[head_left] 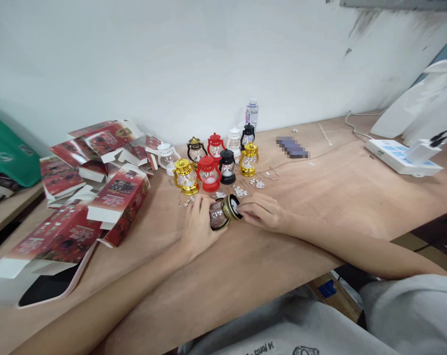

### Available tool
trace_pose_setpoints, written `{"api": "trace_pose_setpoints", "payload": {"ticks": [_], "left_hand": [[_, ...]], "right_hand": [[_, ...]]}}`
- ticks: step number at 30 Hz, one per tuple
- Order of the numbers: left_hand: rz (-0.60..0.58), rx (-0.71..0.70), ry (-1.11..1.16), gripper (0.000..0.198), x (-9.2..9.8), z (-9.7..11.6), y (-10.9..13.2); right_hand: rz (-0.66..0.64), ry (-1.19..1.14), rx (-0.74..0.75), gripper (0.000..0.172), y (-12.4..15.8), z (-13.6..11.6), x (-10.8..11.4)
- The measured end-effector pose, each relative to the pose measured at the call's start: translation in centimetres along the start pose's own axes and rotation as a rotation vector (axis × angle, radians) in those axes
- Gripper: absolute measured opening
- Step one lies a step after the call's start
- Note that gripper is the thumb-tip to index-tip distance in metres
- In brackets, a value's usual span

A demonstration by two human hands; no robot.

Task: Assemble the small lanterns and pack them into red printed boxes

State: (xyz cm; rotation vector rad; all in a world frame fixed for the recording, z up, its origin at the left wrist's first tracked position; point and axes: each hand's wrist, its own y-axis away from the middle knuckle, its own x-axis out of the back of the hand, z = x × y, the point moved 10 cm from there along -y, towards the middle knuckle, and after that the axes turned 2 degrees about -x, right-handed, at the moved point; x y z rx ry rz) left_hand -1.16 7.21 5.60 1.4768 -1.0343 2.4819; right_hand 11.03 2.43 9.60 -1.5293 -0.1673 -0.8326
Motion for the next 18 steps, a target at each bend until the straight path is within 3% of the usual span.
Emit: {"api": "trace_pose_setpoints", "payload": {"ticks": [18], "left_hand": [[-0.015,0.093,0.043,0.036,-0.04,-0.53,-0.17]], "right_hand": [[0.032,-0.005,0.012,0.011,0.13,0.57,0.08]]}}
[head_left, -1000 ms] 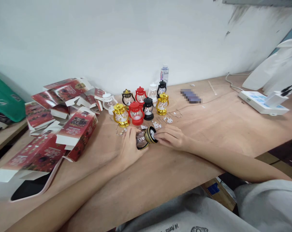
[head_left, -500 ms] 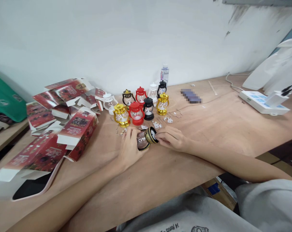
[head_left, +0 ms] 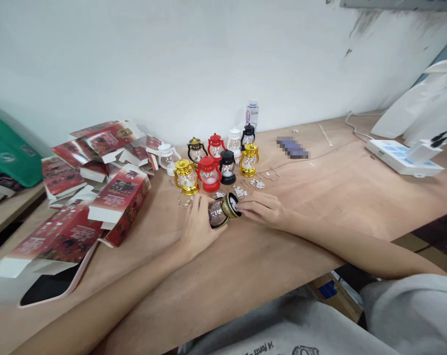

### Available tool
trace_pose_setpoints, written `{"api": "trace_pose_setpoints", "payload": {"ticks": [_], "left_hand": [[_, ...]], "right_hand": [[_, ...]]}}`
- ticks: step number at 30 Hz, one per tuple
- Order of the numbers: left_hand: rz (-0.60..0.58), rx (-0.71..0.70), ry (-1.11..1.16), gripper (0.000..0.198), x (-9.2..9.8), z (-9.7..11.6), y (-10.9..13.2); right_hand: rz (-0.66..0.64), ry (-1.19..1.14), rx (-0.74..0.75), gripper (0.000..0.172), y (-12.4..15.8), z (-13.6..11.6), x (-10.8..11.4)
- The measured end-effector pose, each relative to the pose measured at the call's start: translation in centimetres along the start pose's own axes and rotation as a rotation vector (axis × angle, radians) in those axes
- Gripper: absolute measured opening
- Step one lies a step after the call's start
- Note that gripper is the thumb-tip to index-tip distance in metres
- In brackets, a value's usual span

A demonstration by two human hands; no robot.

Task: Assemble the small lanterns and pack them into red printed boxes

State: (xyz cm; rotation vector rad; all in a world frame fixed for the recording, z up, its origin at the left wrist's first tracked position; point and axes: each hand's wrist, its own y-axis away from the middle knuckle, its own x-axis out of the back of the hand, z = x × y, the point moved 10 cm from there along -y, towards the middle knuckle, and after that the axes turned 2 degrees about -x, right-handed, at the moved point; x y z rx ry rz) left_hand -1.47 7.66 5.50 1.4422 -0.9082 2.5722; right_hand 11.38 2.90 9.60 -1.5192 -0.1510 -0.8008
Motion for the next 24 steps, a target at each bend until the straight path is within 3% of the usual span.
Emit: {"api": "trace_pose_setpoints", "payload": {"ticks": [24], "left_hand": [[0.083,-0.169,-0.119,0.037,0.6,1.2,0.6]], "right_hand": [[0.023,0.067,0.007,0.012,-0.1,-1.3,0.3]]}}
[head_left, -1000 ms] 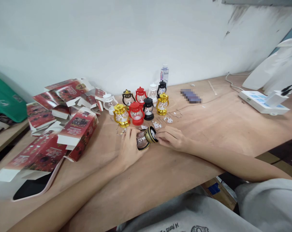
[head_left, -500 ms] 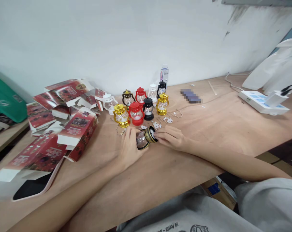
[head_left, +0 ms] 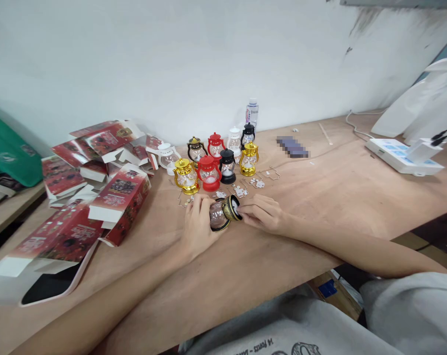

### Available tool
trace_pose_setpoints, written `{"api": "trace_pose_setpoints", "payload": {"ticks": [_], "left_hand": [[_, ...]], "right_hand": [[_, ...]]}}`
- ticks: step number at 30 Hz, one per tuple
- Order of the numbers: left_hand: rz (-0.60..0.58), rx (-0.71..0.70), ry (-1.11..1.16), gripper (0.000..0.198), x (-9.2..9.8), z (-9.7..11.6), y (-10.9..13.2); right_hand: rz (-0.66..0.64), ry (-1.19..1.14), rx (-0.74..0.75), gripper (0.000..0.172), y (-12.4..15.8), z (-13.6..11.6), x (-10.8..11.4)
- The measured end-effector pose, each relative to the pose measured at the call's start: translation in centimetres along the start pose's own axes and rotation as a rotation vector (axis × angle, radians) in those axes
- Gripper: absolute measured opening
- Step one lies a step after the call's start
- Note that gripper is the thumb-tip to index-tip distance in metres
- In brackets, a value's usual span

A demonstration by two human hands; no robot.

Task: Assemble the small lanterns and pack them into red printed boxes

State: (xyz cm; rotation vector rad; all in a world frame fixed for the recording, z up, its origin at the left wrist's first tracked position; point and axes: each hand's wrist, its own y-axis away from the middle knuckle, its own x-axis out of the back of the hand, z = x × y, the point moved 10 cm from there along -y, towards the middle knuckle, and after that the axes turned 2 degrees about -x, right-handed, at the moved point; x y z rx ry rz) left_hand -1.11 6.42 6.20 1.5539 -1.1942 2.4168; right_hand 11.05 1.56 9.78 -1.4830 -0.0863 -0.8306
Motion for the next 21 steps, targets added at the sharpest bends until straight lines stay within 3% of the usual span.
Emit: {"api": "trace_pose_setpoints", "payload": {"ticks": [13,21], "left_hand": [[-0.069,0.004,0.001,0.037,-0.4,-0.4,-0.5],[-0.11,0.043,0.124,0.038,-0.9,-0.7,-0.5]], "right_hand": [[-0.026,0.066,0.116,0.008,-0.5,-0.7,-0.2],[-0.079,-0.121,0.081,0.005,-0.7,0.4,-0.3]]}}
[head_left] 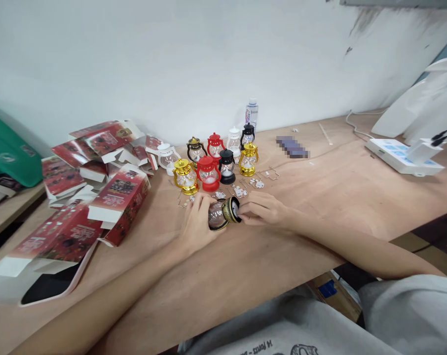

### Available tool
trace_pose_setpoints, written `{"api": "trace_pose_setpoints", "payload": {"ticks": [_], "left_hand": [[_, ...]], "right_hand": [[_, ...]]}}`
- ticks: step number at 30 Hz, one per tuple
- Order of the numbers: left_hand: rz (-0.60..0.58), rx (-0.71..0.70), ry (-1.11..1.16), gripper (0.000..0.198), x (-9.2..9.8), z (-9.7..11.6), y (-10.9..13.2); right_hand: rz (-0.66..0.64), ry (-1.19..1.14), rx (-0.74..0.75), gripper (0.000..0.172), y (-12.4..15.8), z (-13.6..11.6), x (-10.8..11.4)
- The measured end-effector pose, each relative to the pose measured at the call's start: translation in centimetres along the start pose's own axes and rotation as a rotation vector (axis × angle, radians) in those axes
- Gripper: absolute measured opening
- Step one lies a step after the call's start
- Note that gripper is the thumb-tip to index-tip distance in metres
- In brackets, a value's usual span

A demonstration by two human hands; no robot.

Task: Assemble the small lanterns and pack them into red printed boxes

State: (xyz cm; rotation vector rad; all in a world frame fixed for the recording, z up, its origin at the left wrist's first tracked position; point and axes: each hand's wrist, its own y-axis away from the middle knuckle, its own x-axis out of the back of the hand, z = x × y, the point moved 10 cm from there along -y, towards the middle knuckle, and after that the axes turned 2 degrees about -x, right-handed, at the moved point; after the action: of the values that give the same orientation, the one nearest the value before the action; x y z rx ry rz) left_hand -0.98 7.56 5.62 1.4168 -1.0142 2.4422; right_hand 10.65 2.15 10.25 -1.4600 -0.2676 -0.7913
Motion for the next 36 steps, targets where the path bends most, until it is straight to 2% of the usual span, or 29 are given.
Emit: {"api": "trace_pose_setpoints", "payload": {"ticks": [2,6,10,18,36], "left_hand": [[0.0,-0.013,0.028,0.039,0.0,0.1,0.0],[0.011,-0.054,0.091,0.037,0.1,0.6,-0.1],[0.024,-0.087,0.142,0.037,0.4,1.0,-0.2],[0.075,-0.153,0.197,0.036,0.8,1.5,-0.1],[0.07,-0.126,0.14,0.036,0.7,1.2,0.1]], "right_hand": [[0.029,-0.058,-0.065,0.004,0.2,0.7,0.2],[0.086,-0.114,-0.153,0.013,0.8,1.7,0.4],[0.119,-0.141,-0.148,0.016,1.2,1.5,0.3],[0.165,-0.01,-0.119,0.01,1.1,0.1,0.7],[0.217,0.011,-0.081,0.005,0.6,-0.9,1.1]]}}
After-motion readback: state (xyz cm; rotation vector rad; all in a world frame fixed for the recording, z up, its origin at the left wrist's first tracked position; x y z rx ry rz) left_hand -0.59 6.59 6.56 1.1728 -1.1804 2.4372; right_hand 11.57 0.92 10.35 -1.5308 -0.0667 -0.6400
